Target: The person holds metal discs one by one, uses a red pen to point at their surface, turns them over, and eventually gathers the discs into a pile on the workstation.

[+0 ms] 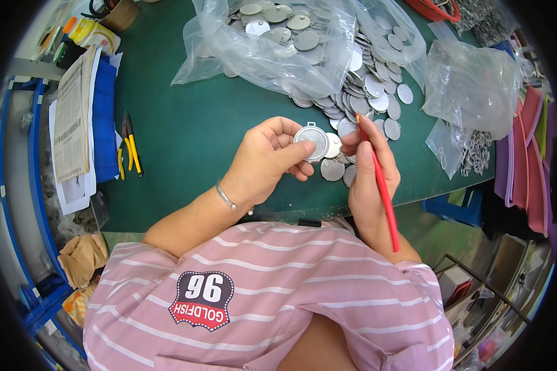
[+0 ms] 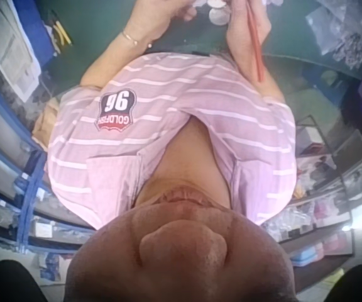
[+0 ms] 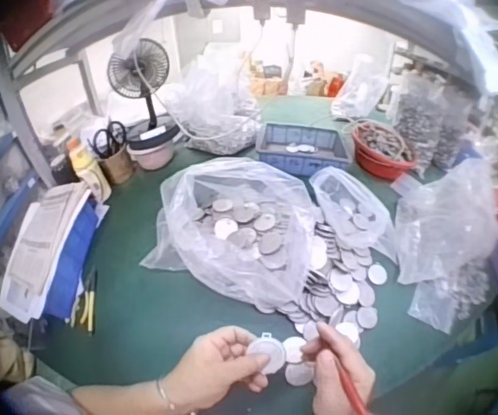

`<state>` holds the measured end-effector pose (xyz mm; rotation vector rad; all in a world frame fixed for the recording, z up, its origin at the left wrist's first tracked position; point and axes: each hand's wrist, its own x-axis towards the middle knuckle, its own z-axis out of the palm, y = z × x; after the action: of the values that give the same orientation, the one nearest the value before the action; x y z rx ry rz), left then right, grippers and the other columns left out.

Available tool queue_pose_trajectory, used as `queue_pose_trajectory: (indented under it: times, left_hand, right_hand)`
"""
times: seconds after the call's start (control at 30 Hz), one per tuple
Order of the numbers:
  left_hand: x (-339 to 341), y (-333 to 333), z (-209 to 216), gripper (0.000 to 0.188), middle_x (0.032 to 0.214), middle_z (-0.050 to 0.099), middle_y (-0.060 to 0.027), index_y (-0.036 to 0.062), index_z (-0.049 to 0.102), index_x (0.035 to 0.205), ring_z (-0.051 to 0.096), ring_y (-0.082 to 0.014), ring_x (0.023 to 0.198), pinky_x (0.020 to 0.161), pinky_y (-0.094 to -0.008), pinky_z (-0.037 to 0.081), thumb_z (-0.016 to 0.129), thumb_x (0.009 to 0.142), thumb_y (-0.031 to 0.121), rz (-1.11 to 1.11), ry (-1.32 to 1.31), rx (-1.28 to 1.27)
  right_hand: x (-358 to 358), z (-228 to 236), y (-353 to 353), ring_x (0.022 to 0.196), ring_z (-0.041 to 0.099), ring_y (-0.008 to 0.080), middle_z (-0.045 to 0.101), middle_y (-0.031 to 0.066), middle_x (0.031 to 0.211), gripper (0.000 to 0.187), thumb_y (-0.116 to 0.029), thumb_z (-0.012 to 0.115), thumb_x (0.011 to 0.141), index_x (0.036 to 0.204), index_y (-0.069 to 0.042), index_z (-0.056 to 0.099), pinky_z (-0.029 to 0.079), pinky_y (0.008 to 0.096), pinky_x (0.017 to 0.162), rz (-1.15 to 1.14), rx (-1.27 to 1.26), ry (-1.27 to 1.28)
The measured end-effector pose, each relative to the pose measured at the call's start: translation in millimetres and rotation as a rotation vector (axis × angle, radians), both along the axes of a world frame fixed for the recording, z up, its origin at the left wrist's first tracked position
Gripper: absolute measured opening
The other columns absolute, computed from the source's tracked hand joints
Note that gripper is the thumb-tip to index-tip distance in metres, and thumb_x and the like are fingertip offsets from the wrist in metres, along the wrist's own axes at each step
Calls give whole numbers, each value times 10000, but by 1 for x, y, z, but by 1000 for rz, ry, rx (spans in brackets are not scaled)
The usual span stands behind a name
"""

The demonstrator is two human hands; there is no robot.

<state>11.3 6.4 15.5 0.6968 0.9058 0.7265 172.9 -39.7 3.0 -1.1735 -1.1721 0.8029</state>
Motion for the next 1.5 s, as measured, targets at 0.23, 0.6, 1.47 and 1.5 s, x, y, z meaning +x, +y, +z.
queue_pose_trajectory:
  times: [0.23, 0.6, 1.47, 1.5]
  left_hand:
    - [0, 1, 0, 312, 862, 622, -101, -36, 491, 1133, 573, -108, 587, 519, -220, 483, 584, 844, 36, 55, -23, 71]
    - [-2, -2, -5, 248, 805, 624, -138, -7, 467, 1062, 550, -117, 534, 468, -230, 452, 583, 856, 70, 102, -17, 49]
    - [-1, -6, -7, 203, 806, 615, -105, 2, 476, 1033, 536, -102, 559, 479, -214, 441, 574, 875, 86, 74, -4, 126]
    - [-1, -6, -7, 202, 807, 614, -106, 2, 476, 1032, 535, -101, 559, 480, -213, 441, 573, 875, 84, 74, -1, 132]
  right_hand:
    - [-2, -4, -10, 732, 517, 150, 553, 115, 836, 116, -89, 515, 892, 920, 17, 475, 417, 265, 682, 19, 124, 106]
    - [-3, -8, -12, 690, 501, 179, 559, 104, 762, 37, -30, 521, 848, 844, 2, 503, 400, 289, 652, 94, 198, -49]
    - [-4, -8, -13, 702, 530, 212, 589, 100, 747, 37, -22, 533, 839, 862, -10, 507, 411, 321, 676, 90, 211, -118]
    - [-4, -8, -13, 702, 529, 211, 589, 100, 747, 38, -20, 533, 838, 862, -10, 507, 411, 321, 677, 91, 208, -116]
